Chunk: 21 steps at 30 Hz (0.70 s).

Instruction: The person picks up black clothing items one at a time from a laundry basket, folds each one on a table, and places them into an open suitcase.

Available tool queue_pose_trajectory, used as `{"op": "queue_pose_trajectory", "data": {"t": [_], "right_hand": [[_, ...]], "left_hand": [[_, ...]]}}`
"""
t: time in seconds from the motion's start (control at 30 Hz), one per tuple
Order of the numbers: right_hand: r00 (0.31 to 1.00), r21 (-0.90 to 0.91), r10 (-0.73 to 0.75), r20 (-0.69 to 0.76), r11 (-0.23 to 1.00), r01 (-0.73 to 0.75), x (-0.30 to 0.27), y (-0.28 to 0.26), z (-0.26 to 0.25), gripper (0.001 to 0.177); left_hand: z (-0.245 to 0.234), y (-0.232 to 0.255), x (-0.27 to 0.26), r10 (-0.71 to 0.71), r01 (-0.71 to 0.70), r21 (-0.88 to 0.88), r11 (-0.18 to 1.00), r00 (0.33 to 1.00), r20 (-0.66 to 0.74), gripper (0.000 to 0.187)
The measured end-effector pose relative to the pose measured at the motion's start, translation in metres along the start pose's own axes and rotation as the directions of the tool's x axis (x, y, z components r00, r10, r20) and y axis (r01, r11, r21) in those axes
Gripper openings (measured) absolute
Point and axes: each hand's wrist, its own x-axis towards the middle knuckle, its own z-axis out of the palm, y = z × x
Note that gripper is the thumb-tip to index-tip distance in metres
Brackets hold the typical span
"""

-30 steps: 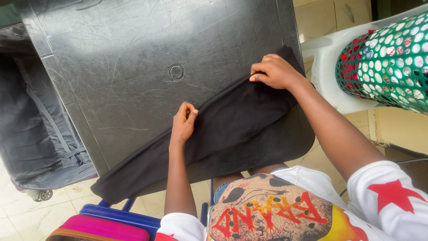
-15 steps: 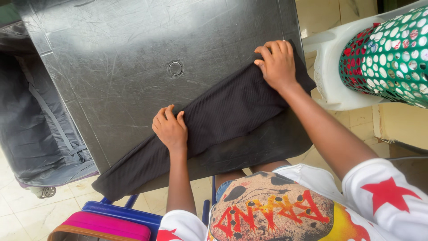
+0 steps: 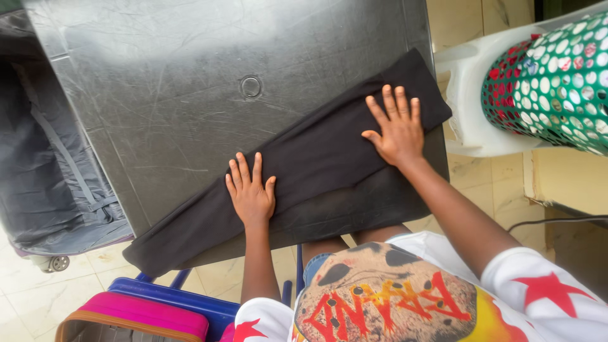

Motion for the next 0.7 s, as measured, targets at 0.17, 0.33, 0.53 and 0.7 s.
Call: {"op": "queue_pose_trajectory", "data": {"t": [0.17, 0.33, 0.53, 0.7], "right_hand": [[0.994, -0.023, 0.09, -0.056, 0.996, -0.091, 0.007, 0.021, -0.012, 0.079], [0.992, 0.001, 0.118, -0.051, 0.993, -0.118, 0.007, 0.014, -0.013, 0.077], [0.981, -0.005, 0.188, -0.044, 0.982, -0.188, 0.004, -0.002, -0.015, 0.069], [0.957, 0.028, 0.258, -0.134, 0.966, -0.256, -0.006, -0.049, -0.007, 0.072]], "left_hand": [[-0.018, -0.083, -0.024, -0.23, 0.235, 0.066, 0.97, 0.971, -0.072, 0.063], [-0.041, -0.174, -0.059, -0.45, 0.458, 0.101, 0.883, 0.888, -0.093, 0.059], [-0.038, -0.248, -0.09, -0.592, 0.61, 0.027, 0.792, 0.778, -0.208, 0.062], [-0.019, -0.299, -0.12, -0.881, 0.819, -0.324, 0.473, 0.45, -0.149, 0.069]]}}
